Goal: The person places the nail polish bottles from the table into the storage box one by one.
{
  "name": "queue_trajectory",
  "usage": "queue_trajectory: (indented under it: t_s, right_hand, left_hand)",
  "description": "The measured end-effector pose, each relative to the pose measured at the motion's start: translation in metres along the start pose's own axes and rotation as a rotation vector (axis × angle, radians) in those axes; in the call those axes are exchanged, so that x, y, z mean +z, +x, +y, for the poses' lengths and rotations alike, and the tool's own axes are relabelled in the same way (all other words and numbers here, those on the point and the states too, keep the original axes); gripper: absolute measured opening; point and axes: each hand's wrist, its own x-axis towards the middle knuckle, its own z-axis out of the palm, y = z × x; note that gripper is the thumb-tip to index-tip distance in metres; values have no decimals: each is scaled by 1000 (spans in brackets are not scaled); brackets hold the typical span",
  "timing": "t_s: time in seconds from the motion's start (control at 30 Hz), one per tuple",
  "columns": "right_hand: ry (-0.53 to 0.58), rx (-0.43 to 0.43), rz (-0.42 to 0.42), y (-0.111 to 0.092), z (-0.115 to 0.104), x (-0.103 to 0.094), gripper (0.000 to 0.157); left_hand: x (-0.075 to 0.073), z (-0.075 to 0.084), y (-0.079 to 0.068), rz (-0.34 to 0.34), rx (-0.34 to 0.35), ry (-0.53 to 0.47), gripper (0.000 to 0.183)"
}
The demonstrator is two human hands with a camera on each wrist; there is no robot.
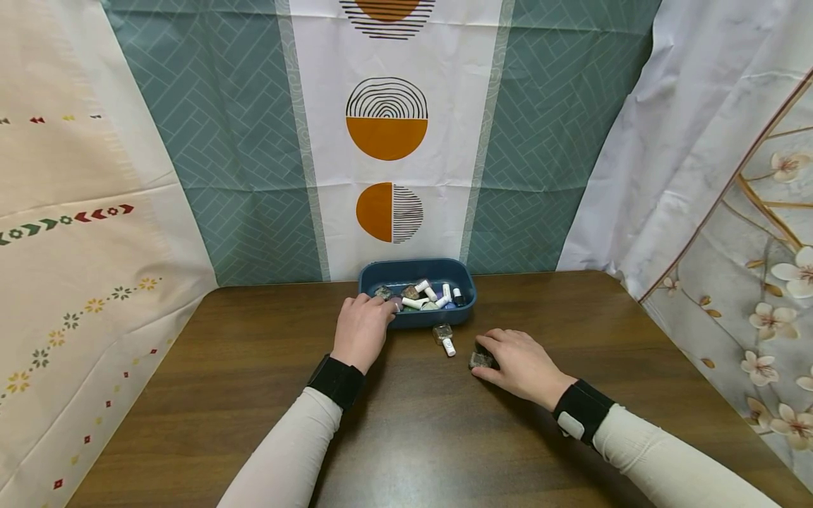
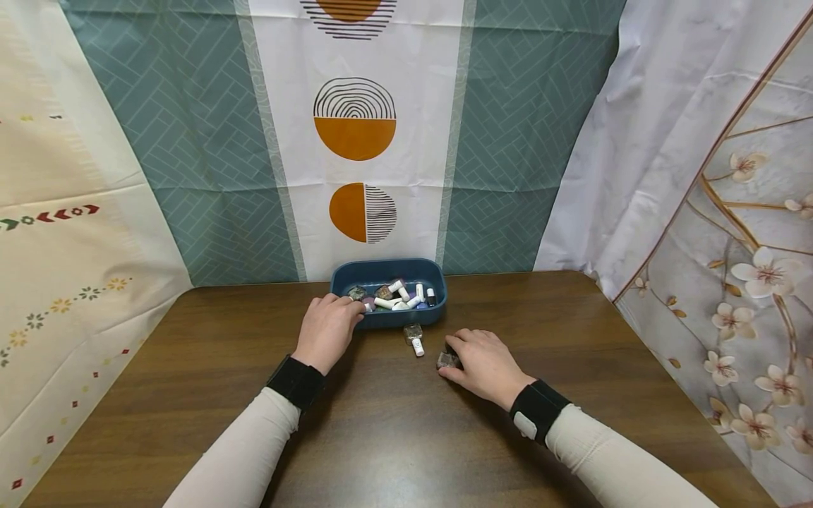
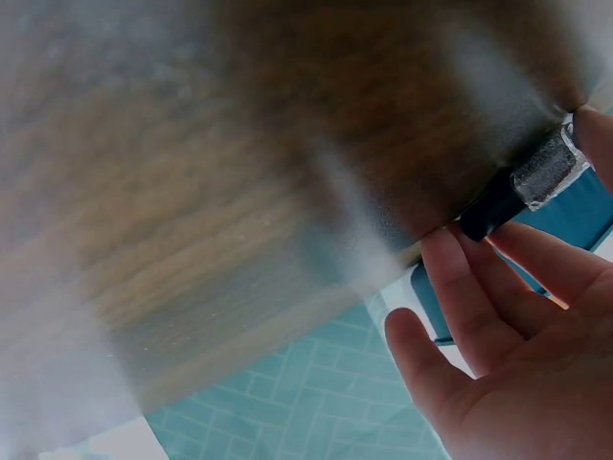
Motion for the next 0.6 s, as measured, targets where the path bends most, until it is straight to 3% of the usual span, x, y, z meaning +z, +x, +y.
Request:
queue_trajectory:
  t_s: [0.6]
  right_hand:
    - [-25,-19,94,0,0,-2,64]
  left_hand:
    - [1,0,-1,2,-5,0,16]
